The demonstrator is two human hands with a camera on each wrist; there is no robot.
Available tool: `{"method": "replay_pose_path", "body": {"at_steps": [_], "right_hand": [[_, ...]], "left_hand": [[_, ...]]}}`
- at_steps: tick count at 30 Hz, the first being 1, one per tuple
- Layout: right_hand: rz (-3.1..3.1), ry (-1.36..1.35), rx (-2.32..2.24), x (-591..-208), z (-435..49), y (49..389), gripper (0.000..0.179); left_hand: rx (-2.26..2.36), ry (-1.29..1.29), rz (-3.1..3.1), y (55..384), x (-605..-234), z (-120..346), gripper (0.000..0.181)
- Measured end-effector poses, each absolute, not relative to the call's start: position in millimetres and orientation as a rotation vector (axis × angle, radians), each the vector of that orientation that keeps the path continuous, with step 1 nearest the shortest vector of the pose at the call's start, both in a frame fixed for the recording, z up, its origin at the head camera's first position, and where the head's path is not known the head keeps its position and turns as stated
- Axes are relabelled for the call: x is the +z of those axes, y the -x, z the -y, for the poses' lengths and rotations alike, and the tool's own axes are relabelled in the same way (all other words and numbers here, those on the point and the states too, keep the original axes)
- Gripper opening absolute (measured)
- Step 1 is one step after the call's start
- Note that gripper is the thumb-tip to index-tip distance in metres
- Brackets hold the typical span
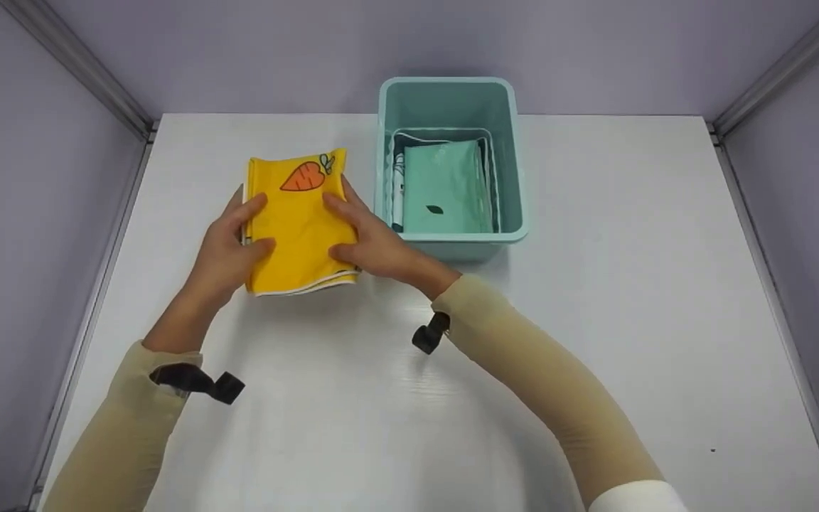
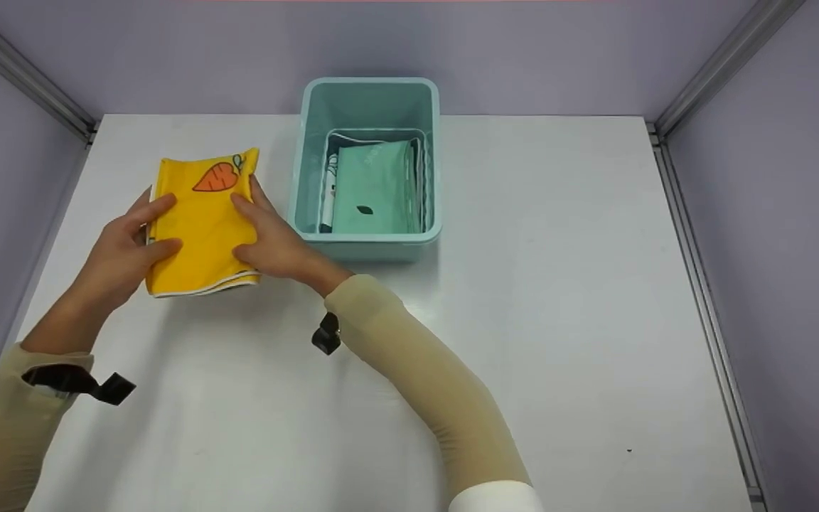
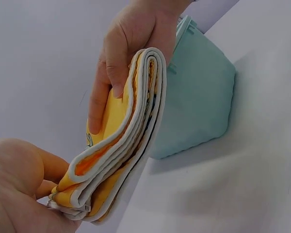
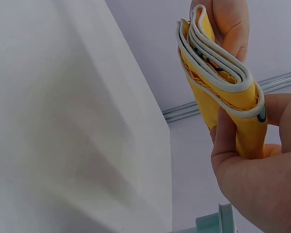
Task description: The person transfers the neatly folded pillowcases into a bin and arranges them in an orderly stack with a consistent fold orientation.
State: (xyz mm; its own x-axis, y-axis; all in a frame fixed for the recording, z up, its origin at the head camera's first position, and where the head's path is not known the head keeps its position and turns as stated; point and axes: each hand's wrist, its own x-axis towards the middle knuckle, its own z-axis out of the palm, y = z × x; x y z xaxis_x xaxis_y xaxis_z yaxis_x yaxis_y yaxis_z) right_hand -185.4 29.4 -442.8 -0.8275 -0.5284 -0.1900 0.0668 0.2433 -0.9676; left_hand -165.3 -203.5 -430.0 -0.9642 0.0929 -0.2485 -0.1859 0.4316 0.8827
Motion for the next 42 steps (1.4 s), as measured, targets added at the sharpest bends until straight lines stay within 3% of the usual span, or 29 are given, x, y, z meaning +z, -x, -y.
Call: {"method": "replay_pose_path", "body": {"at_steps": [42], "right_hand": [[-2.148,0.376,-1.584,-426,-66,202,0.075]], "left_hand": [[1.572,0.079,-2.388,195,-409,165,0.072]]}}
